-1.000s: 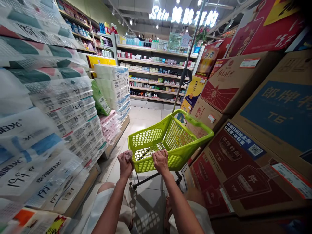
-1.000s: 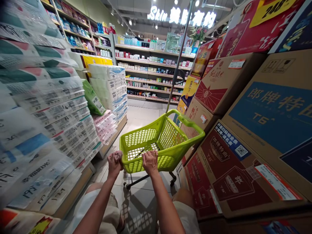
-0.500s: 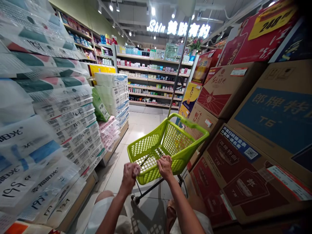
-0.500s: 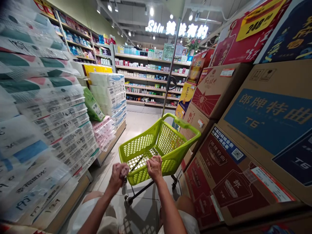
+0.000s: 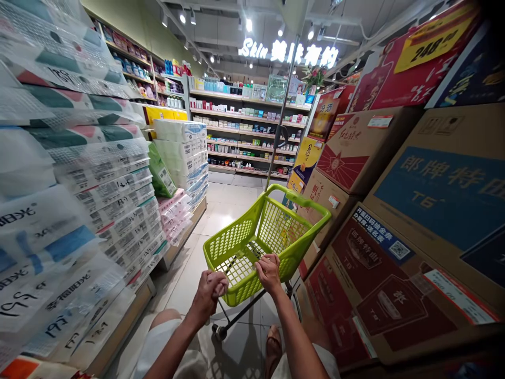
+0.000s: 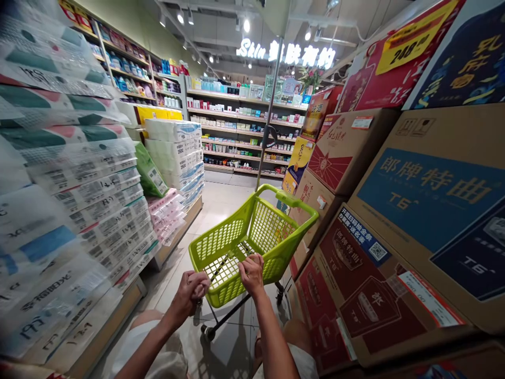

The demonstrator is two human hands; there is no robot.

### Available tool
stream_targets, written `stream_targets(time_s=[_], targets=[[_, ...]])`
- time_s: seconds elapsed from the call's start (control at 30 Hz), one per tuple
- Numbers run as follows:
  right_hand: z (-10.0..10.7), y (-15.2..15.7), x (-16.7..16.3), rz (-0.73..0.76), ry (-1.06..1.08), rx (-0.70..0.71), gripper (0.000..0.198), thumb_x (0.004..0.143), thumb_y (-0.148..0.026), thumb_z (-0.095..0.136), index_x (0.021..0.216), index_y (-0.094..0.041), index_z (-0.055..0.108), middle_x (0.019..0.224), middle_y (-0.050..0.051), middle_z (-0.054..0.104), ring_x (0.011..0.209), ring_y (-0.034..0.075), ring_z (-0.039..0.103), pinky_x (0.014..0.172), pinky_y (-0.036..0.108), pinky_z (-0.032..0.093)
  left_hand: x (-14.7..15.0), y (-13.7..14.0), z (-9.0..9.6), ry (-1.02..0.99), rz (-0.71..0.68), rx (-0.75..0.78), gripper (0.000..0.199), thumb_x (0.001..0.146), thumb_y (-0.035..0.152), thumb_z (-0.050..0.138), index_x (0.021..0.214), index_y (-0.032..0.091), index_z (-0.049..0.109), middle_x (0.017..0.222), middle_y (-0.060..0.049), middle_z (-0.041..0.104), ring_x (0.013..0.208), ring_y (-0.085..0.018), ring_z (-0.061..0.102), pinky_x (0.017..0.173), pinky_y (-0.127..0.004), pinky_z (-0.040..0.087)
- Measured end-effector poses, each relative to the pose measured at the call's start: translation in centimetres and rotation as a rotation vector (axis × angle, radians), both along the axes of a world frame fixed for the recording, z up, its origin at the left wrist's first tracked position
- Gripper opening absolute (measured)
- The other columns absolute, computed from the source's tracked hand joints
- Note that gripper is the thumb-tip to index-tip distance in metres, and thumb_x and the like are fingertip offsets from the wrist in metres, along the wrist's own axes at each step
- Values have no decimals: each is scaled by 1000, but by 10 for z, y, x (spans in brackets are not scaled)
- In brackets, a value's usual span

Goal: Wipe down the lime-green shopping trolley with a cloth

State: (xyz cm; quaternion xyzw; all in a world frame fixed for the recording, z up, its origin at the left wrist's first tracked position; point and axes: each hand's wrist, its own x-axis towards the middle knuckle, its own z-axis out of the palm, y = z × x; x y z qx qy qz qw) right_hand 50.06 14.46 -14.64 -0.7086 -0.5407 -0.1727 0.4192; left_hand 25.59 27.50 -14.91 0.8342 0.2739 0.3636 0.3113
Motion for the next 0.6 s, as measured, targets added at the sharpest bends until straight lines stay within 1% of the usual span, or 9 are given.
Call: stream_targets(time_s=[0.03, 0.13, 0.2, 0.33, 0.37, 0.43, 0.5, 0.57, 0.6], targets=[[0, -1, 0, 2, 3, -3, 42, 104, -27, 47, 63, -25, 55, 69, 0, 61, 98, 21, 57, 113, 40, 27, -2, 1, 0, 4, 9, 16, 36, 85, 21, 53, 111, 24, 78, 113, -12, 57, 108, -27, 59, 100, -46, 55], [4, -6, -2, 14, 4, -23, 40, 103, -27, 49, 63, -24, 54, 69, 0, 60, 97, 20, 56, 112, 39, 28, 1, 19, 12, 6, 220, 6, 39, 75, 14, 56, 106, 20, 78, 106, -12, 54, 105, -29, 58, 99, -47, 55], [5, -7, -4, 15, 6, -20, 39, 102, -27, 49, 63, -24, 54, 70, -1, 60, 97, 20, 56, 112, 39, 27, 5, 29, 19, 36, 302, 3, 43, 69, 9, 55, 104, 19, 77, 106, -11, 52, 105, -28, 57, 100, -46, 54], [3, -8, -7, 15, 19, 0, 39, 102, -26, 48, 63, -24, 53, 71, 0, 60, 98, 20, 56, 113, 40, 27, 4, 26, 13, 116, 179, 79, 47, 73, 6, 49, 104, 25, 78, 116, -11, 55, 111, -28, 55, 102, -45, 52], [2, -9, -7, 18, 22, 0, 39, 101, -26, 48, 63, -24, 53, 70, 0, 59, 98, 20, 56, 113, 40, 27, 2, 27, 11, 115, 175, 96, 48, 74, 6, 48, 106, 26, 78, 117, -11, 55, 112, -28, 55, 102, -45, 52], [1, -10, -7, 26, 23, -2, 39, 100, -25, 49, 61, -24, 52, 69, 0, 58, 98, 21, 56, 112, 41, 28, 1, 36, 15, 97, 242, 100, 48, 73, 5, 50, 107, 24, 77, 115, -11, 54, 112, -29, 55, 104, -45, 51], [2, -10, -8, 34, 23, 5, 39, 99, -25, 49, 61, -24, 51, 68, -1, 58, 97, 21, 56, 111, 41, 28, 4, 52, 27, 80, 345, 68, 47, 70, 5, 52, 105, 22, 77, 109, -11, 52, 110, -29, 55, 105, -46, 51], [3, -10, -8, 38, 21, 18, 38, 99, -25, 49, 61, -24, 51, 68, -1, 58, 97, 21, 56, 111, 40, 28, 8, 64, 36, 64, 385, 27, 46, 68, 5, 54, 105, 20, 77, 106, -10, 51, 108, -29, 55, 104, -46, 51], [3, -10, -9, 36, 17, 22, 38, 99, -25, 49, 61, -24, 51, 68, -1, 58, 96, 20, 56, 111, 40, 28, 10, 65, 36, 48, 387, 9, 46, 68, 6, 54, 105, 20, 76, 106, -10, 51, 108, -29, 55, 105, -46, 51]])
